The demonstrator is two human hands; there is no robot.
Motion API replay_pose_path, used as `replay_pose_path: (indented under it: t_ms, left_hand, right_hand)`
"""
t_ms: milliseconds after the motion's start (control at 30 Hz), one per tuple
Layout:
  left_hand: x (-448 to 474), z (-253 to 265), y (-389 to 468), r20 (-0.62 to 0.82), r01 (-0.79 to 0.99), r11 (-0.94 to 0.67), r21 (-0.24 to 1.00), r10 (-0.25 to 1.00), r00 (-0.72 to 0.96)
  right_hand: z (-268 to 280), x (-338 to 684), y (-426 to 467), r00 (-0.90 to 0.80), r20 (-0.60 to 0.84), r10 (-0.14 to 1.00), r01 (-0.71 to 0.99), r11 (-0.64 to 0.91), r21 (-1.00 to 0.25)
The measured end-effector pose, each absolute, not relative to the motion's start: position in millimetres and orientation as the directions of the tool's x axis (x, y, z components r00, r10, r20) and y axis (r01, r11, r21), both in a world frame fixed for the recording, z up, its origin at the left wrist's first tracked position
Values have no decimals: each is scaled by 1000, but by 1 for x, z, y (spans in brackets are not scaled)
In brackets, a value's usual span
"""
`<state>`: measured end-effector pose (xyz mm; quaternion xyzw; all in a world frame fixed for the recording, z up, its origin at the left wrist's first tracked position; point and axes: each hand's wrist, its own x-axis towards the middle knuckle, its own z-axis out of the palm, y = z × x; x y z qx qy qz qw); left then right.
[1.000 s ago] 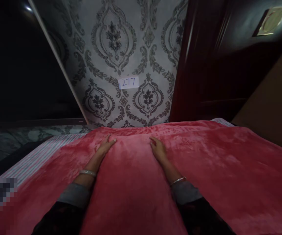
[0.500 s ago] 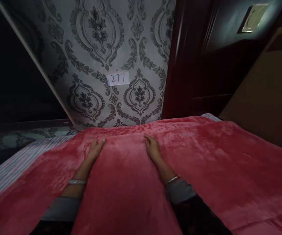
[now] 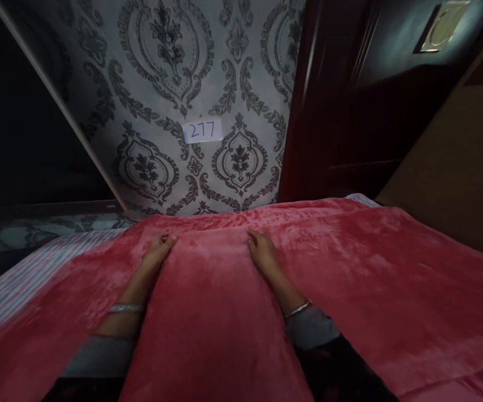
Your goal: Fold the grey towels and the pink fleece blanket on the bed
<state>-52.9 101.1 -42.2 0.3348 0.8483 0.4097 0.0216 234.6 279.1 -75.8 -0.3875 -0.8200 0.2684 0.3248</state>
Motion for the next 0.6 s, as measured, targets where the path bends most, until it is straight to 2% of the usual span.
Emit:
replay_pose_path:
  t_ms: [67,167,200,267,333,400,600]
  left_hand:
    - [-52,-28,99,278,601,445,665,599,-751]
    - [-34,-15,101,353,785,326,527,756,-551]
    - [-24,-15,104,341,836,278,473,817,-465]
    - [-3,-21,109,251,891,255,375,898,-362]
    - [14,-33,114,131,914,300,273,930,-344]
    - [22,-44,116,65,924,323,207,937,-342]
    - [17,-54,119,104,933,321,163,935,-339]
  right_hand:
    - [-64,236,275,-499,348,794,512,594,-620]
    - [-51,233,260,-604,439,666,477,742,-470]
    - [-50,231,255,-670,430,605,443,791,-423]
    - [-54,228,246,-795,312,520,408,839,-360]
    - [-62,227,242,-832,156,533,459,818,-347]
    - [-71,228,244,-812,69,580,524,776,-351]
    - [-75,226,252,-799,42,599,542,750,-379]
